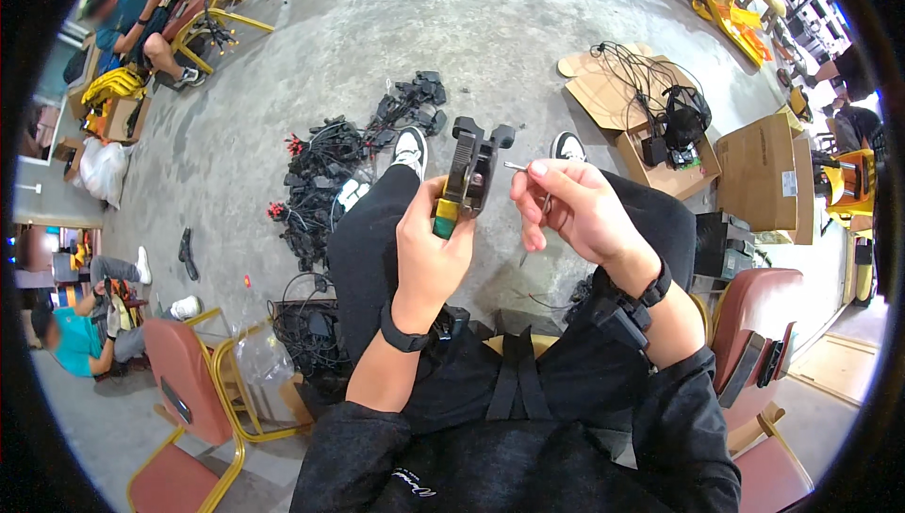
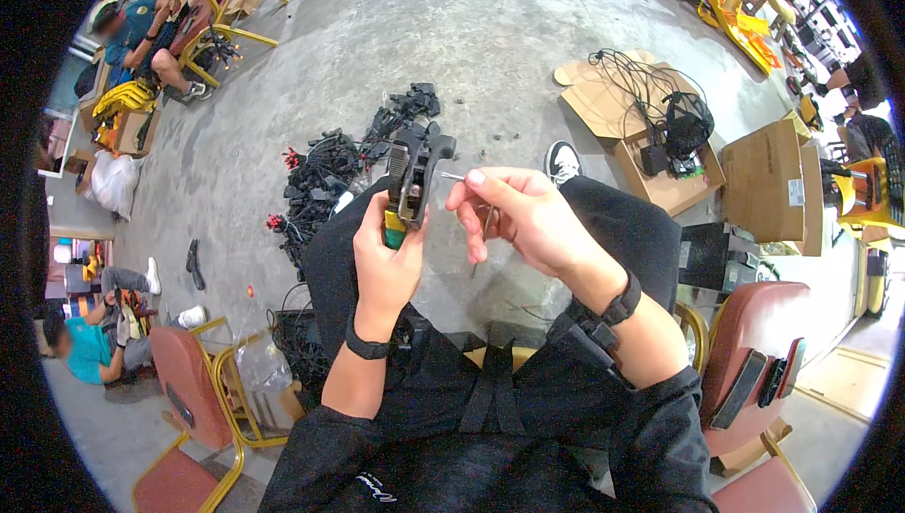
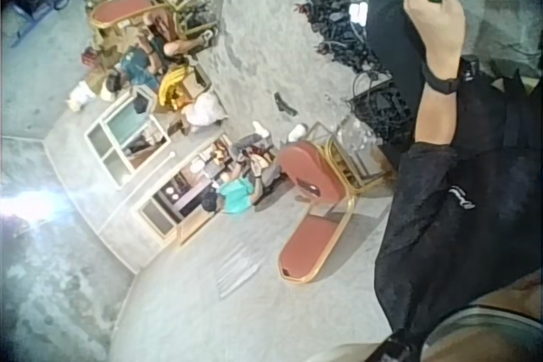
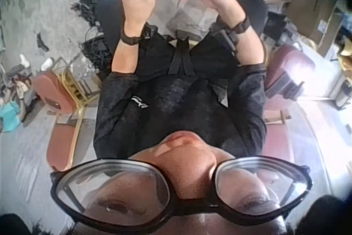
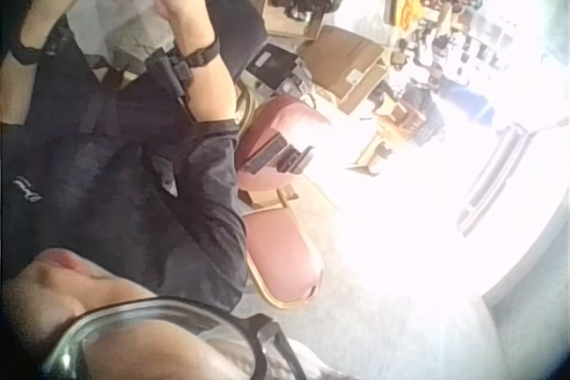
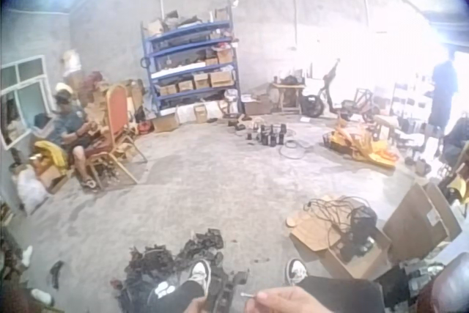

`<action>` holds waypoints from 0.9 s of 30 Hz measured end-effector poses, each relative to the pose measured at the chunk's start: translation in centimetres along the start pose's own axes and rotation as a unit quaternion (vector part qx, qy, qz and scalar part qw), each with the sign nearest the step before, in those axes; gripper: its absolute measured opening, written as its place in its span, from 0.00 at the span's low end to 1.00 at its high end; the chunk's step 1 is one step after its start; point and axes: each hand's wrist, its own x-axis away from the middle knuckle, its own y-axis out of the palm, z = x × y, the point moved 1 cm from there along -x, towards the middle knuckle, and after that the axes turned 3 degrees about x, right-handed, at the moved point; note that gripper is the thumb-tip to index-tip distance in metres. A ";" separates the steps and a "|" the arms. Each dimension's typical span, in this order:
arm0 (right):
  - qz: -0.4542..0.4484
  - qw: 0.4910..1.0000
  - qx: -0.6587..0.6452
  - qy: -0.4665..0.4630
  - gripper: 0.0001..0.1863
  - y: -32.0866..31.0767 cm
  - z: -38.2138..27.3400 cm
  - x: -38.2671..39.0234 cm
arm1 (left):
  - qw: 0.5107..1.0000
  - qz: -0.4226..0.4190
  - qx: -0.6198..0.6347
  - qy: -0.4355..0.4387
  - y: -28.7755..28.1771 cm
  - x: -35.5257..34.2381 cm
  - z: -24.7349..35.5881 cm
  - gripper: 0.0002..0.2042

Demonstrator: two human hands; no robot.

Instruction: The person sits on the floor and uses pliers and a screwdriver to manipulate a small black electronic component. They hold the component with pliers and use the screwdriver to adjust internal parts, then switch tools to continue the repair.

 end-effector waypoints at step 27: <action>0.109 0.563 0.698 -0.428 0.08 2.0 -1.1 0.5 | 0.994 -0.039 -0.101 0.030 -2.1 -1.2 3.4 0.14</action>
